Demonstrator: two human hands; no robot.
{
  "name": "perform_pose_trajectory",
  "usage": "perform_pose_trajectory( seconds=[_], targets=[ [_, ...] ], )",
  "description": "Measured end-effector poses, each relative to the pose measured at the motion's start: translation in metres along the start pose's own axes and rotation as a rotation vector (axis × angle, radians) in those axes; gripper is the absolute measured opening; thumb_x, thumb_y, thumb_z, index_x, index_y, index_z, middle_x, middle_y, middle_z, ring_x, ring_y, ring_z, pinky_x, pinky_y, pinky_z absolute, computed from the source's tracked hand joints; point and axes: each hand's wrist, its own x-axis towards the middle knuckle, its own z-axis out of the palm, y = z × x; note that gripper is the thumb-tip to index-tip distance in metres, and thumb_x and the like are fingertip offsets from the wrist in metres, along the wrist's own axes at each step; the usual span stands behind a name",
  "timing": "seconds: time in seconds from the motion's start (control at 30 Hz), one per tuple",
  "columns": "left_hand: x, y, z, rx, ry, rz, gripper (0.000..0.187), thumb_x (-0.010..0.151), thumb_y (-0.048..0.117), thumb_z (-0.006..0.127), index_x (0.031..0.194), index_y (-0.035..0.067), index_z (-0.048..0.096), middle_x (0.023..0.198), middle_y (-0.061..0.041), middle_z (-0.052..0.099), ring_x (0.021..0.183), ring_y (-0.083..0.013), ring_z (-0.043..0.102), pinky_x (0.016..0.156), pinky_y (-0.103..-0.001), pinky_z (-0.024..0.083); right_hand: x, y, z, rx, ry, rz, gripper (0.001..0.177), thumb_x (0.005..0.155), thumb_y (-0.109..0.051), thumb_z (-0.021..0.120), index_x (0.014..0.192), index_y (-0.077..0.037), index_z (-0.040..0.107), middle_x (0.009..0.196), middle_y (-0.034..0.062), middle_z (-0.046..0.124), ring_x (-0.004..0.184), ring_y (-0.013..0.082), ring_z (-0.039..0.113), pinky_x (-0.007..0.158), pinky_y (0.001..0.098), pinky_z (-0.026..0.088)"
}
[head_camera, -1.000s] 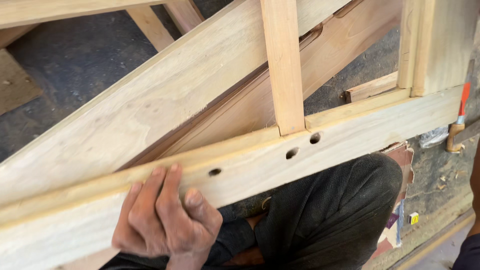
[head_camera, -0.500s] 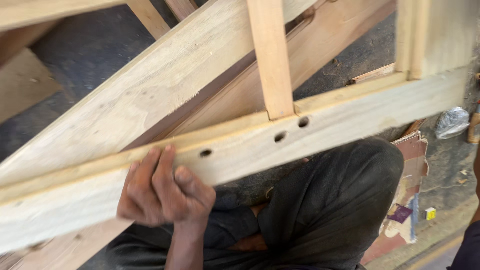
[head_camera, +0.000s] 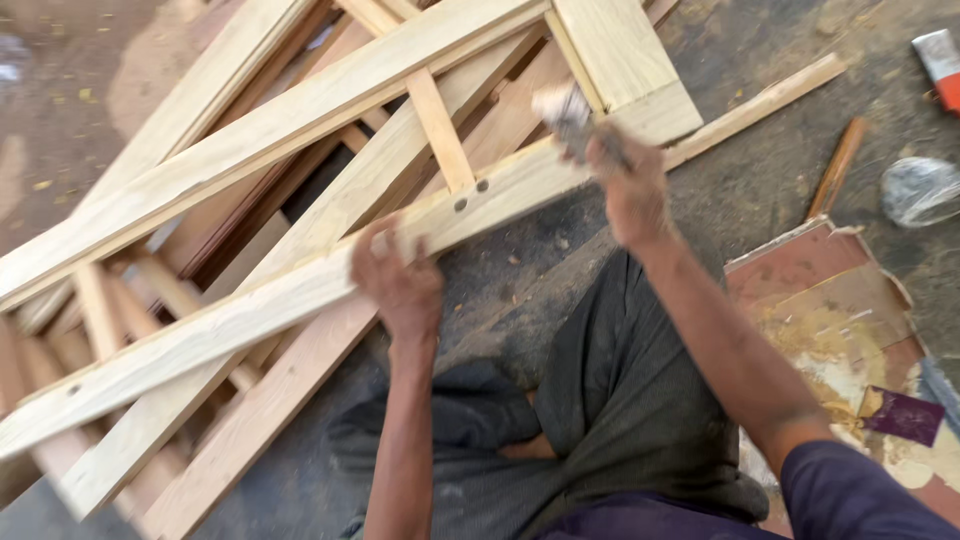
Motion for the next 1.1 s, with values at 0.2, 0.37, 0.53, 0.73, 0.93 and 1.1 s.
perform_pose_trajectory(
  seconds=[0.2, 0.37, 0.53, 0.73, 0.93, 1.1],
  targets=[
    [0.009, 0.053, 0.018, 0.018, -0.434, -0.073, 0.055, 0.092, 0.049, 0.068, 0.133, 0.012, 0.064, 0.125, -0.011, 0.055, 0.113, -0.0281, 0.053, 0.099, -0.045, 0.045, -0.074, 0.004, 0.014, 0.269, -0.001, 0.296, 0.034, 0.106, -0.027, 0.054, 0.126, -0.003, 0.069, 0.110, 0.0091, 0.075, 0.089, 0.0120, 0.066, 0.073, 0.0270, 0.052],
    [0.028, 0.058, 0.010, 0.146, -0.212, 0.207, 0.049, 0.081, 0.050, 0.081, 0.104, 0.007, 0.075, 0.127, -0.018, 0.058, 0.119, -0.0340, 0.052, 0.099, -0.047, 0.044, -0.071, 0.028, 0.011, 0.522, -0.014, 0.472, 0.033, 0.102, -0.023, 0.057, 0.124, -0.003, 0.069, 0.103, 0.0074, 0.078, 0.081, 0.0128, 0.069, 0.072, 0.0293, 0.055],
    [0.056, 0.053, 0.012, 0.354, -0.558, 0.119, 0.068, 0.070, 0.060, 0.085, 0.118, 0.013, 0.076, 0.111, -0.015, 0.063, 0.109, -0.0318, 0.058, 0.097, -0.046, 0.047, -0.077, 0.043, 0.025, 0.412, -0.082, 0.424, 0.034, 0.102, -0.025, 0.056, 0.126, -0.005, 0.071, 0.099, 0.0054, 0.078, 0.076, 0.0096, 0.066, 0.067, 0.0271, 0.051],
    [0.063, 0.060, 0.014, 0.399, -0.625, 0.109, 0.064, 0.074, 0.054, 0.085, 0.123, 0.014, 0.075, 0.111, -0.012, 0.065, 0.111, -0.0295, 0.061, 0.088, -0.048, 0.052, -0.073, 0.034, 0.014, 0.499, -0.058, 0.427, 0.039, 0.104, -0.026, 0.054, 0.131, -0.002, 0.068, 0.098, 0.0088, 0.076, 0.074, 0.0109, 0.066, 0.064, 0.0279, 0.053],
    [0.075, 0.029, 0.027, 0.245, -0.680, 0.013, 0.060, 0.073, 0.044, 0.091, 0.115, 0.003, 0.077, 0.095, -0.020, 0.073, 0.080, -0.0310, 0.072, 0.077, -0.045, 0.056, -0.072, 0.039, 0.023, 0.523, -0.082, 0.433, 0.040, 0.104, -0.024, 0.054, 0.137, -0.002, 0.062, 0.105, 0.0122, 0.076, 0.080, 0.0127, 0.068, 0.070, 0.0271, 0.056],
    [0.050, -0.007, 0.043, -0.048, -0.457, 0.042, 0.054, 0.075, 0.035, 0.095, 0.112, -0.002, 0.077, 0.100, -0.015, 0.067, 0.084, -0.0275, 0.065, 0.077, -0.041, 0.055, -0.074, 0.042, 0.024, 0.536, -0.077, 0.446, 0.040, 0.104, -0.024, 0.055, 0.134, 0.001, 0.063, 0.107, 0.0130, 0.074, 0.084, 0.0130, 0.065, 0.069, 0.0310, 0.054]
  ],
)
